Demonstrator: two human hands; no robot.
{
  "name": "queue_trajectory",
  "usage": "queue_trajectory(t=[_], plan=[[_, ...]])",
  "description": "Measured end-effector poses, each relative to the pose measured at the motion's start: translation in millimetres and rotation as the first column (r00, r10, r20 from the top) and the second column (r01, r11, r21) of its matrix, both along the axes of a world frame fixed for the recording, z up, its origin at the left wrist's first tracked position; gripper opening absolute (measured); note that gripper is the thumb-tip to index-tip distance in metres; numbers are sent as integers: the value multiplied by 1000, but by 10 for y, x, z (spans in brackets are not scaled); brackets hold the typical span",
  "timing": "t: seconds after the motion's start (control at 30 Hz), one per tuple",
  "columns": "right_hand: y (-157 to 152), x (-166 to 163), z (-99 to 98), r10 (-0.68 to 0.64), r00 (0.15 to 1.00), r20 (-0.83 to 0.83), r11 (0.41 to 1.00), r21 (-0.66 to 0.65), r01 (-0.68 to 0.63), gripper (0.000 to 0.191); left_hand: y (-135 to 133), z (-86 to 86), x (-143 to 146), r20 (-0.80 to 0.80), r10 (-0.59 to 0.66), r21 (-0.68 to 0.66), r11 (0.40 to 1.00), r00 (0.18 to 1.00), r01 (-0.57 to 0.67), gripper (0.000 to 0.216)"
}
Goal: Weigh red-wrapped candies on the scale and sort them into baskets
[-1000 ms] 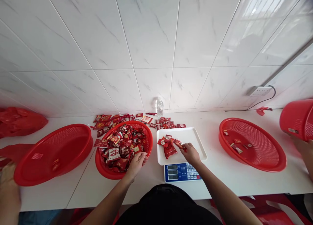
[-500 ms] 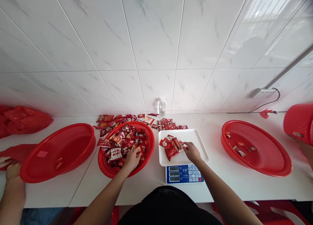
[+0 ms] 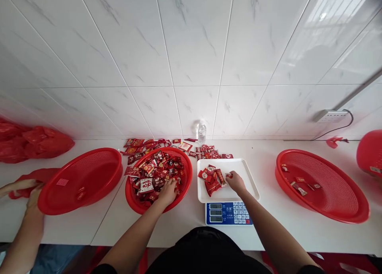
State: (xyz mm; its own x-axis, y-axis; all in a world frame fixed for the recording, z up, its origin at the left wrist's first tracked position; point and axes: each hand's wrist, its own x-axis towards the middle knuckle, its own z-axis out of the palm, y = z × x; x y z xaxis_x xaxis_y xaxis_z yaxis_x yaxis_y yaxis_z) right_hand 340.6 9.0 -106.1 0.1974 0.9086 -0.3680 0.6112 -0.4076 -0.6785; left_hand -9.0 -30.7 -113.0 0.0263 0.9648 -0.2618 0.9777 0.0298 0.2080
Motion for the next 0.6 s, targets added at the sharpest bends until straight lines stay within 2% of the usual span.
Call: queue_trajectory(t=[0.13, 0.3, 0.37, 0.47, 0.6], plan=[[-168, 104, 66, -83, 974, -211, 996, 15, 88, 33, -11, -19, -4, 5, 3, -2, 1000, 1000, -3, 44], [-364, 21, 258, -69, 862, -503, 995, 23, 93, 29, 10, -44, 3, -8, 41, 4, 999, 999, -41, 54], [-471, -48, 341, -54, 776, -629, 997, 4, 72, 27, 39, -64, 2, -14, 51, 0, 999, 999, -51, 56], [-680, -132, 440, -76, 580, -811, 996, -83, 15, 19, 99, -99, 1, -7, 62, -27, 998, 998, -62, 56], [-968, -161, 517, -123, 395, -910, 979, -178, -104, 14, 170, -108, 13, -13, 82, -34, 996, 997, -82, 55]])
